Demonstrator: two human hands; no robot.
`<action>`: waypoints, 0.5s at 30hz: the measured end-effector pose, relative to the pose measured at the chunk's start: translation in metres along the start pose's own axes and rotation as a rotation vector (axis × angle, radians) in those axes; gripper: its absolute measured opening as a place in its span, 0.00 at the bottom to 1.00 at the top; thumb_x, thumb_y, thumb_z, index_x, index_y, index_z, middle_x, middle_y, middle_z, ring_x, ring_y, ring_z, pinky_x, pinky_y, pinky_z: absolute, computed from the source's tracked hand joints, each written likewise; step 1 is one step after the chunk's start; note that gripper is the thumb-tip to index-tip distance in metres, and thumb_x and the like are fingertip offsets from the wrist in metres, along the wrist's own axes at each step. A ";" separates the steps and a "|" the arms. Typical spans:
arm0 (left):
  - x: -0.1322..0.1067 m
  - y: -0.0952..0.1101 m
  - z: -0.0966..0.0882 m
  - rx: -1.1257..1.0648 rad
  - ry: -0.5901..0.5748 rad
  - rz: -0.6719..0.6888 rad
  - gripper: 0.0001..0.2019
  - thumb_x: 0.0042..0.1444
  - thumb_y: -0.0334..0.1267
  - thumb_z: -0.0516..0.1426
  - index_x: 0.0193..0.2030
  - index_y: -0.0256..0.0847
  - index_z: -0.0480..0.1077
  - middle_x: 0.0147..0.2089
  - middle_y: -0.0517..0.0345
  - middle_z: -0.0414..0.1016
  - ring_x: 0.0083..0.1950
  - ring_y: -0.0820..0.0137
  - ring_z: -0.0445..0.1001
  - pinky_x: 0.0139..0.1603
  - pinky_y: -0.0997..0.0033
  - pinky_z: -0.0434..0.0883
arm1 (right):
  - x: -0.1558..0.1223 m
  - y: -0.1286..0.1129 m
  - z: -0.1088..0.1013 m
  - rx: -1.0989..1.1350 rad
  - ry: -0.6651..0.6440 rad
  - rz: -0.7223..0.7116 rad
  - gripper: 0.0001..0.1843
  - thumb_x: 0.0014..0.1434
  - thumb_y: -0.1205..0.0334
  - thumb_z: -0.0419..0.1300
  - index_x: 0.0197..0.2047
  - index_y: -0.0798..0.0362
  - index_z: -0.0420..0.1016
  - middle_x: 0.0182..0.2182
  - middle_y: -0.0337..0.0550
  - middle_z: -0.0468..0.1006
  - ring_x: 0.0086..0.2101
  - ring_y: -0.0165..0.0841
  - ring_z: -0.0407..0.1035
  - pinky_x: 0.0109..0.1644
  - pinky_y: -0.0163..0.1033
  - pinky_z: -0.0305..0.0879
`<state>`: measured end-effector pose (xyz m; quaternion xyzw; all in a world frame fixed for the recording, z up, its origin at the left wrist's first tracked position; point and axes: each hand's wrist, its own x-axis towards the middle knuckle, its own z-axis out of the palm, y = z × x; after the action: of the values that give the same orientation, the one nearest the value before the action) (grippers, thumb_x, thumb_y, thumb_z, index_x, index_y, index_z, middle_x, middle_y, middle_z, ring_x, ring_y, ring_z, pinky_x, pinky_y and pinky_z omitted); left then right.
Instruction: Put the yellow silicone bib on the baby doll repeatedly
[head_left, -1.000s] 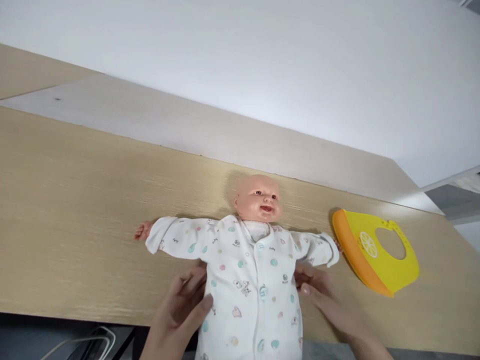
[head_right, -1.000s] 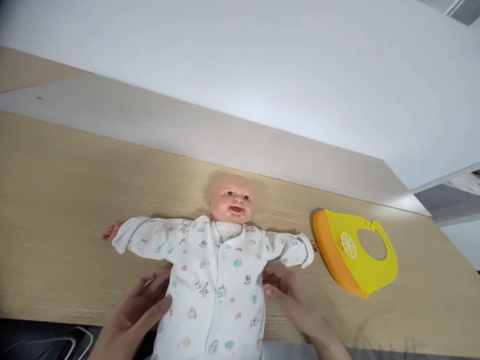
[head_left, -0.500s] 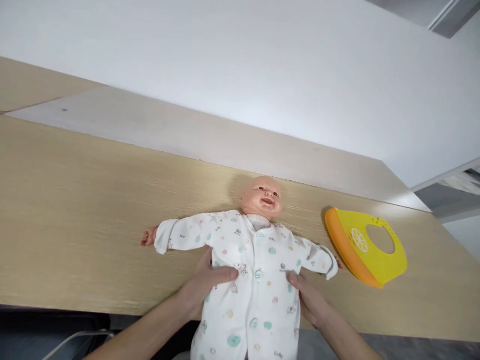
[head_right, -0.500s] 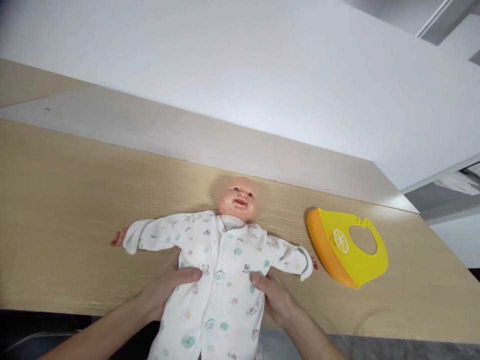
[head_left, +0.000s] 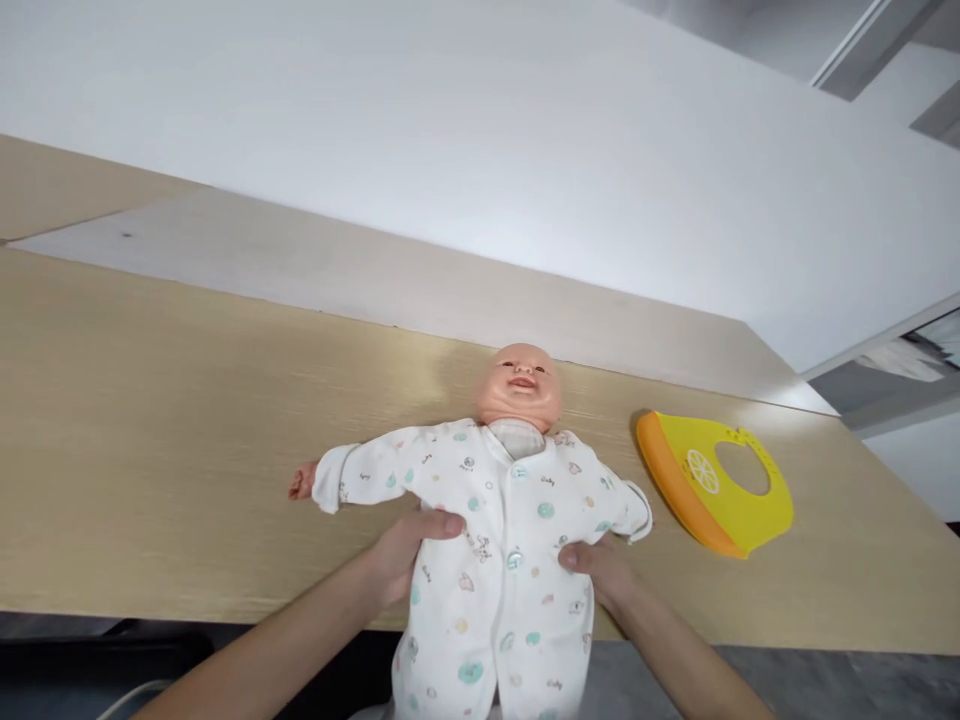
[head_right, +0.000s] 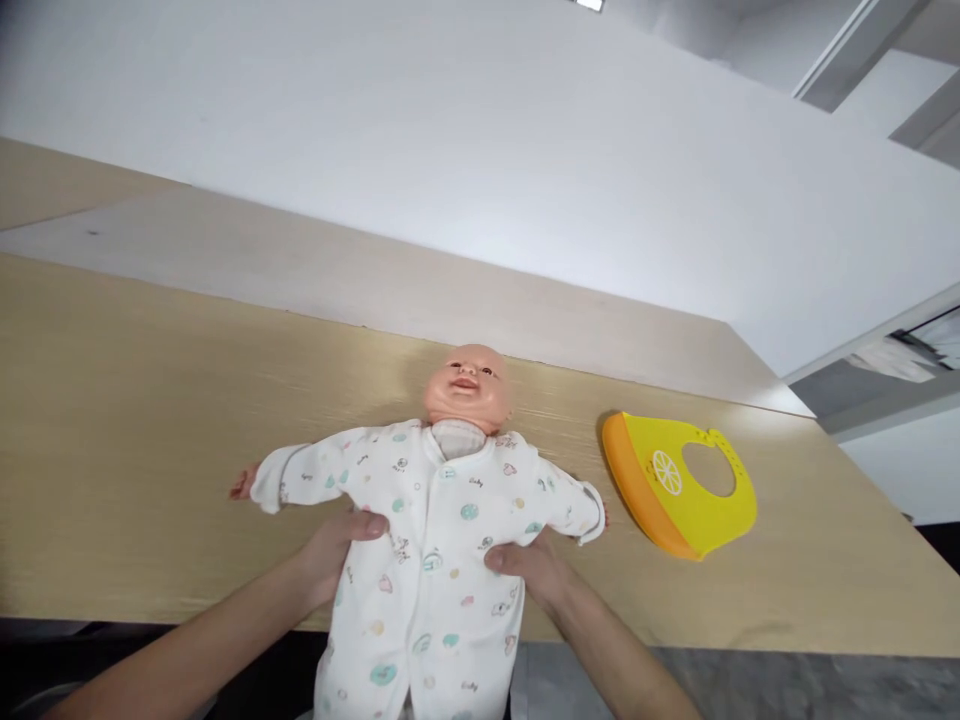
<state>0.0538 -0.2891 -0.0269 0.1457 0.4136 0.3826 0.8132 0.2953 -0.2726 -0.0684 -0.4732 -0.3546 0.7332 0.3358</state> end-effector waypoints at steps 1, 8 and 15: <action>0.001 0.001 0.000 0.006 -0.011 0.014 0.15 0.28 0.36 0.67 0.28 0.35 0.76 0.30 0.47 0.81 0.36 0.55 0.80 0.34 0.63 0.75 | 0.002 0.000 -0.003 -0.001 -0.018 0.008 0.44 0.23 0.57 0.73 0.51 0.47 0.78 0.46 0.42 0.80 0.50 0.50 0.74 0.57 0.51 0.71; 0.018 0.015 0.001 0.118 -0.035 0.052 0.10 0.29 0.35 0.67 0.22 0.32 0.75 0.23 0.48 0.78 0.23 0.65 0.73 0.28 0.66 0.71 | 0.010 -0.025 -0.004 -0.012 0.017 -0.023 0.37 0.22 0.58 0.75 0.42 0.54 0.80 0.44 0.49 0.80 0.45 0.48 0.76 0.54 0.49 0.73; 0.022 0.051 0.022 0.122 0.028 0.223 0.15 0.24 0.30 0.68 0.26 0.34 0.78 0.29 0.48 0.81 0.29 0.60 0.77 0.34 0.62 0.75 | 0.031 -0.070 0.001 0.013 -0.165 -0.173 0.42 0.23 0.47 0.77 0.44 0.54 0.77 0.43 0.50 0.80 0.46 0.45 0.76 0.52 0.48 0.74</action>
<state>0.0533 -0.2371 0.0031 0.2350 0.4285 0.4468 0.7494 0.2948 -0.2101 -0.0231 -0.3768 -0.4158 0.7402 0.3705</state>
